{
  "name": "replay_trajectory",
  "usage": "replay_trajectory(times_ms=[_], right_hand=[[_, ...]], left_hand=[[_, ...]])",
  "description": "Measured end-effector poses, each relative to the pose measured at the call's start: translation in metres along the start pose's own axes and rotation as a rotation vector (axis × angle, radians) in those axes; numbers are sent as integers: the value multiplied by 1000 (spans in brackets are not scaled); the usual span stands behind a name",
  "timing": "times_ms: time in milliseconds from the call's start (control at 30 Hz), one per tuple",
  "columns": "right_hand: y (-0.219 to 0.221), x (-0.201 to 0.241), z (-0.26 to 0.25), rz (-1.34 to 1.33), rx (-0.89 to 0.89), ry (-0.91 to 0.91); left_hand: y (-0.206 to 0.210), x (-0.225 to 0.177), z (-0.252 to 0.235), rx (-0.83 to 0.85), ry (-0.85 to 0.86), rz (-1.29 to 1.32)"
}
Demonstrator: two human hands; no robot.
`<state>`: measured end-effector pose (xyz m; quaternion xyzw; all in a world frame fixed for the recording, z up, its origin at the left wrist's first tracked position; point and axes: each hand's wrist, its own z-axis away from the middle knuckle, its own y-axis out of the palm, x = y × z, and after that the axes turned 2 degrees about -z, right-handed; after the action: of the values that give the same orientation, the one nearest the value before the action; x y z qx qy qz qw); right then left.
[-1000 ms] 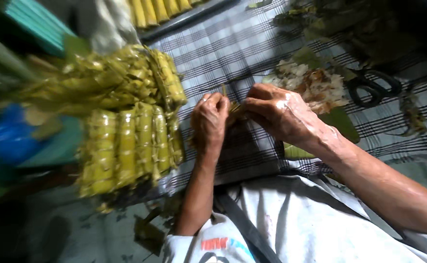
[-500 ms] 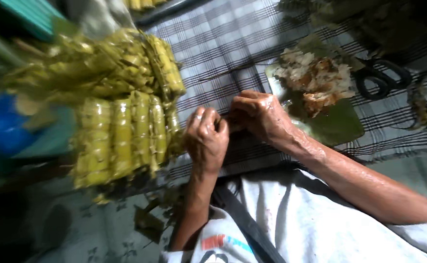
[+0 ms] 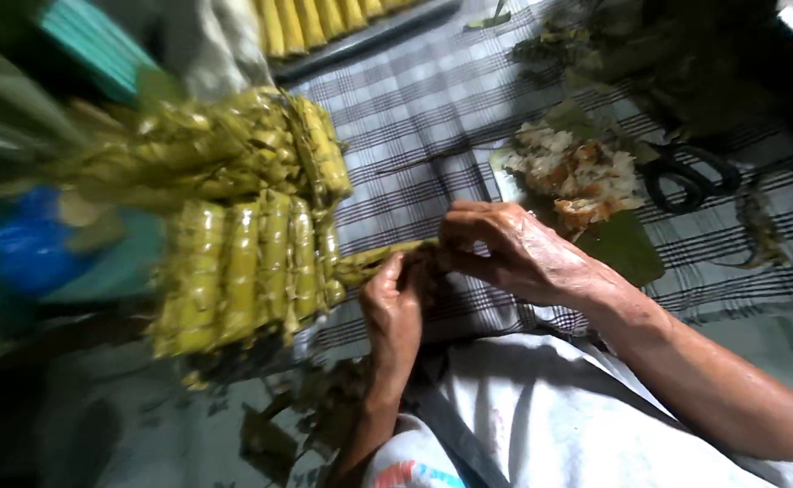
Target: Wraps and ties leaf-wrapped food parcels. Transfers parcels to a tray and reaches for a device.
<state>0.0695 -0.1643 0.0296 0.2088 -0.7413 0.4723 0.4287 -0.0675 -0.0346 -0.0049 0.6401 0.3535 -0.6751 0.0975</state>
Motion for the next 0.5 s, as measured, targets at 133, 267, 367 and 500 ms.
replay_trajectory(times_ms=[133, 267, 367, 500], right_hand=[[6, 2, -6, -294, 5, 150], [9, -2, -14, -662, -80, 443], [6, -4, -13, -811, -124, 492], [1, -5, -1, -526, -12, 295]], left_hand=[[5, -3, 0, 43, -1, 47], [5, -2, -2, 73, -5, 27], [5, -2, -4, 75, 11, -11], [5, 5, -8, 67, 91, -60]])
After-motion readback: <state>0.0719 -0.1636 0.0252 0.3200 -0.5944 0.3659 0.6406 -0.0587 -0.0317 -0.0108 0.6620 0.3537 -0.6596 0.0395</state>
